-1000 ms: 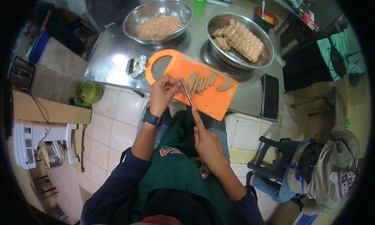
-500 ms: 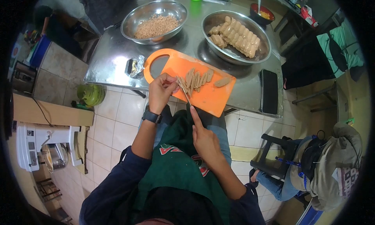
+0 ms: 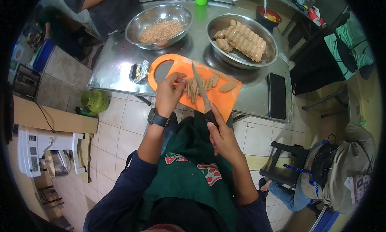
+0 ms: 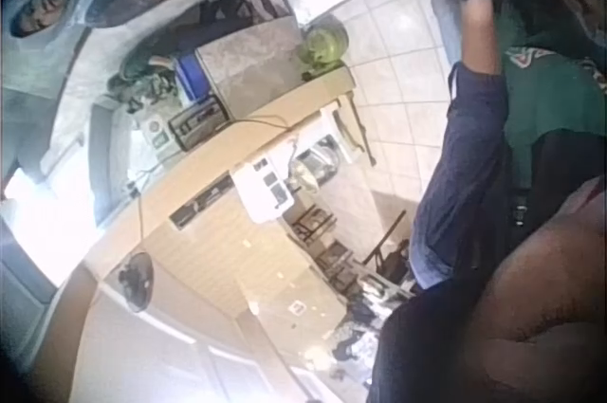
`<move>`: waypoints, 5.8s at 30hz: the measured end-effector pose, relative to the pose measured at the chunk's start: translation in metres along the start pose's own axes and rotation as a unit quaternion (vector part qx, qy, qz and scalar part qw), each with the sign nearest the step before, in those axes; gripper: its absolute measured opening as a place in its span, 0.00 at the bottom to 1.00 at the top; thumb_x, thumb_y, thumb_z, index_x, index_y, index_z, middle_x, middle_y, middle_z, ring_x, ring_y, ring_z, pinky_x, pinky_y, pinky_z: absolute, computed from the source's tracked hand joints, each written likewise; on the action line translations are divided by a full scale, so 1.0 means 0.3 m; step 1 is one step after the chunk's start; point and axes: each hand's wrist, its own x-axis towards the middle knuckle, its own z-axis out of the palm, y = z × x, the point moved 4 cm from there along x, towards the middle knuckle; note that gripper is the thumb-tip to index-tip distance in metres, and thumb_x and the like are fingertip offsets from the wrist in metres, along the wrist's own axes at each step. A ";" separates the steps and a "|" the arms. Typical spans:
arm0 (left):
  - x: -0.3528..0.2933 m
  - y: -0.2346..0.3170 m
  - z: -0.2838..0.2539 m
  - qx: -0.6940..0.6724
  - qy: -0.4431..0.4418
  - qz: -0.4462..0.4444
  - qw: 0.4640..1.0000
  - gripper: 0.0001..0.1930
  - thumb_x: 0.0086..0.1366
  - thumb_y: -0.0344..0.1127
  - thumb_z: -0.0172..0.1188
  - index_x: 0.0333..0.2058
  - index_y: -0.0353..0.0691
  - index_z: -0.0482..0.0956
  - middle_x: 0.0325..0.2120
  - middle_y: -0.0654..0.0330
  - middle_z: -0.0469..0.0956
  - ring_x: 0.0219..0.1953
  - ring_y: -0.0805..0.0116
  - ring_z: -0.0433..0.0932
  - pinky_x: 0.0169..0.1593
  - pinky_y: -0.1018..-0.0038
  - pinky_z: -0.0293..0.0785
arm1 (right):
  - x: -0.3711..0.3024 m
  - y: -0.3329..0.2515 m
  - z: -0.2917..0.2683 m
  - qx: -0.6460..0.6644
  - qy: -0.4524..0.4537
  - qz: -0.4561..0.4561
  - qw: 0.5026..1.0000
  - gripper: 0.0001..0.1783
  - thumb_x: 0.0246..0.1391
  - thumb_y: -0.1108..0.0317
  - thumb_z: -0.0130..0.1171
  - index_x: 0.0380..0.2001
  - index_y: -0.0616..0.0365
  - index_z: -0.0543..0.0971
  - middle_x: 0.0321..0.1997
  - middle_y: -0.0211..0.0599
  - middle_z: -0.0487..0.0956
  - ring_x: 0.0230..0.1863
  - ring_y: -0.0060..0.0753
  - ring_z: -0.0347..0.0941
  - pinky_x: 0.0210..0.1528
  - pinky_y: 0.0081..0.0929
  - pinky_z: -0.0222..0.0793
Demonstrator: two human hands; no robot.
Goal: The person is cutting pieces of tofu into thin strips on a cutting board.
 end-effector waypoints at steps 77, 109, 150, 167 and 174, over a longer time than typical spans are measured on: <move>-0.308 0.176 -0.412 -0.020 0.098 0.128 0.987 0.07 0.61 0.34 0.63 0.36 0.38 0.83 0.30 0.57 0.80 0.29 0.67 0.77 0.31 0.71 0.72 | -0.311 -0.077 0.063 -0.061 0.214 -0.271 0.937 0.34 0.67 0.66 0.46 0.72 0.45 0.48 0.17 0.27 0.68 0.14 0.15 0.60 0.14 0.17 0.59; -0.033 0.048 -0.033 0.010 -0.115 0.080 0.990 0.19 0.53 0.25 0.67 0.46 0.35 0.79 0.34 0.54 0.75 0.34 0.63 0.77 0.38 0.72 0.76 | -0.264 0.133 -0.221 0.050 0.283 -0.151 0.946 0.33 0.67 0.66 0.45 0.72 0.48 0.49 0.22 0.29 0.69 0.18 0.13 0.61 0.15 0.13 0.58; 0.012 0.045 -0.107 -0.024 0.005 -0.051 0.998 0.14 0.60 0.26 0.65 0.46 0.35 0.80 0.30 0.67 0.73 0.29 0.80 0.77 0.37 0.83 0.75 | -0.131 0.085 -0.107 -0.039 0.124 -0.067 0.989 0.34 0.64 0.70 0.49 0.71 0.49 0.53 0.34 0.40 0.79 0.28 0.25 0.73 0.34 0.26 0.72; -0.017 -0.027 -0.094 0.011 0.020 -0.021 1.000 0.08 0.58 0.26 0.67 0.35 0.31 0.80 0.28 0.60 0.78 0.29 0.75 0.80 0.33 0.80 0.77 | -0.014 0.028 0.102 -0.237 0.041 -0.097 0.966 0.33 0.63 0.71 0.46 0.70 0.48 0.53 0.52 0.54 0.76 0.47 0.59 0.76 0.49 0.44 0.72; -0.008 -0.018 -0.068 0.006 0.028 -0.008 1.000 0.07 0.55 0.25 0.67 0.30 0.30 0.79 0.27 0.55 0.79 0.28 0.68 0.82 0.33 0.76 0.77 | -0.002 0.016 0.112 -0.272 0.066 -0.143 0.949 0.35 0.62 0.73 0.47 0.71 0.48 0.53 0.52 0.54 0.74 0.46 0.58 0.75 0.45 0.42 0.73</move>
